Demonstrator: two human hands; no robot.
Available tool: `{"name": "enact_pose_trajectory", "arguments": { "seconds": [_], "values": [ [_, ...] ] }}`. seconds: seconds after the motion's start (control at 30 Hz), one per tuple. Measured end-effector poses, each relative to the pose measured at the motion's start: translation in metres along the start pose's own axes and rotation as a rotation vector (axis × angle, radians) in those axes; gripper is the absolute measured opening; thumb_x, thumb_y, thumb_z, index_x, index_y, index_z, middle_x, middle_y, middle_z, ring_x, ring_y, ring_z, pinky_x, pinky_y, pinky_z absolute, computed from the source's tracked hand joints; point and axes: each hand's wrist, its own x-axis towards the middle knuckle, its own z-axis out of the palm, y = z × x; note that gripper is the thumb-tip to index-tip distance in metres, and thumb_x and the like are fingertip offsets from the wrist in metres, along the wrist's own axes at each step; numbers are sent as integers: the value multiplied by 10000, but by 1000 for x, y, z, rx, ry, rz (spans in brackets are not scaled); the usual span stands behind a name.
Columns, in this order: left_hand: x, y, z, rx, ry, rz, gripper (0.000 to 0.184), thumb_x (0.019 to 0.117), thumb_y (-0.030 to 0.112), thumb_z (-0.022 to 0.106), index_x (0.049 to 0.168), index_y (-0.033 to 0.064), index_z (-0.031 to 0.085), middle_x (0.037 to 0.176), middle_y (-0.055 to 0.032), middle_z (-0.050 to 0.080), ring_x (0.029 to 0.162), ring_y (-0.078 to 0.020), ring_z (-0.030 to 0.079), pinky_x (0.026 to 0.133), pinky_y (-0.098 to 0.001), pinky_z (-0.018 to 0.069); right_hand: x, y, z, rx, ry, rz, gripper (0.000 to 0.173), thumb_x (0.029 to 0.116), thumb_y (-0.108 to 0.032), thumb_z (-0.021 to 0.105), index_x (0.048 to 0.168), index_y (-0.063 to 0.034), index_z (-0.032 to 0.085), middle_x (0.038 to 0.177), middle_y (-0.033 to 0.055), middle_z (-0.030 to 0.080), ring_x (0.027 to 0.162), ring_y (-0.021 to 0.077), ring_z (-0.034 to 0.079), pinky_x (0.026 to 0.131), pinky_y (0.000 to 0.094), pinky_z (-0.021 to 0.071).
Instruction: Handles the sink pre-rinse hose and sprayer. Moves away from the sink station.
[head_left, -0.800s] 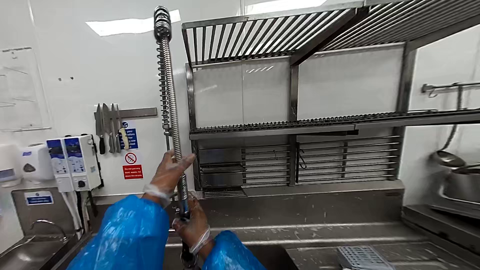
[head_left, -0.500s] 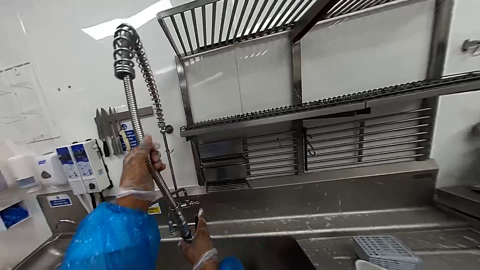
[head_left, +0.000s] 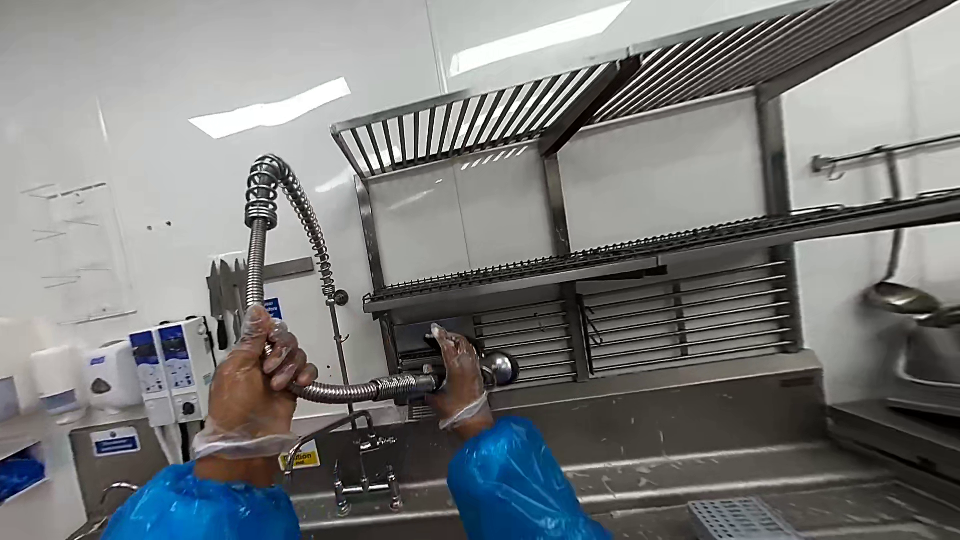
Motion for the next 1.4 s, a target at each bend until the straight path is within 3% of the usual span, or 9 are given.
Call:
{"name": "enact_pose_trajectory", "arguments": {
  "seconds": [0.07,0.2,0.33,0.47,0.73,0.93,1.07,1.27,1.4],
  "values": [
    [2,6,0,-62,-31,-12,535,1134,394,293,685,188,499,485,101,376,363,1,376,379,-141,390,28,-6,-14,-63,28,-118,820,593,-25,872,1368,0,606,1230,287,642,1144,459,626,956,613,513],
    [7,18,-1,-82,-92,-15,561,1131,424,281,671,192,502,487,105,375,361,10,371,363,-125,366,68,-22,-31,-99,75,-282,682,725,-89,831,1364,2,612,1243,266,659,1163,450,631,1011,624,478],
    [9,20,-3,-90,-127,-13,572,1132,431,261,677,186,506,489,101,383,363,9,378,362,-130,367,98,-30,-28,-125,-75,-272,718,775,-192,846,1418,-27,574,1455,231,548,1353,419,512,1112,600,402],
    [6,24,-7,-97,-160,-42,588,1131,444,240,692,180,528,505,102,406,369,16,388,360,-127,371,109,-43,-14,-129,-293,-350,892,720,-128,870,1511,-41,468,1542,209,470,1410,401,462,1162,618,316],
    [6,17,-25,-58,-272,-87,591,1126,447,272,711,153,572,518,92,408,386,4,409,381,-140,402,118,-42,35,200,-293,-560,774,678,105,767,1418,30,555,1414,217,595,1316,392,562,1115,555,418],
    [7,11,-27,-54,-298,-134,561,1121,451,301,733,151,574,523,93,405,389,5,418,385,-141,414,120,-50,42,66,-613,-608,789,720,78,791,1459,-21,534,1386,252,590,1341,402,526,1144,505,385],
    [8,12,-30,-48,-279,-137,561,1123,441,300,733,149,579,520,90,407,387,2,421,386,-146,420,116,-48,45,48,-525,-608,801,686,69,813,1438,-35,558,1334,260,611,1289,426,555,1079,539,438],
    [6,12,-24,-2,-242,-114,563,1127,432,286,726,149,563,516,91,388,380,4,393,381,-143,404,127,-48,56,228,-352,-711,599,662,148,773,1242,37,672,1250,229,681,1200,389,642,1045,523,490],
    [6,20,-26,-1,-273,-121,550,1127,431,283,758,147,575,525,91,402,385,10,414,383,-136,417,129,-64,63,237,-405,-715,605,681,133,779,1265,31,659,1289,230,659,1251,399,603,1059,532,468]
  ]
}}
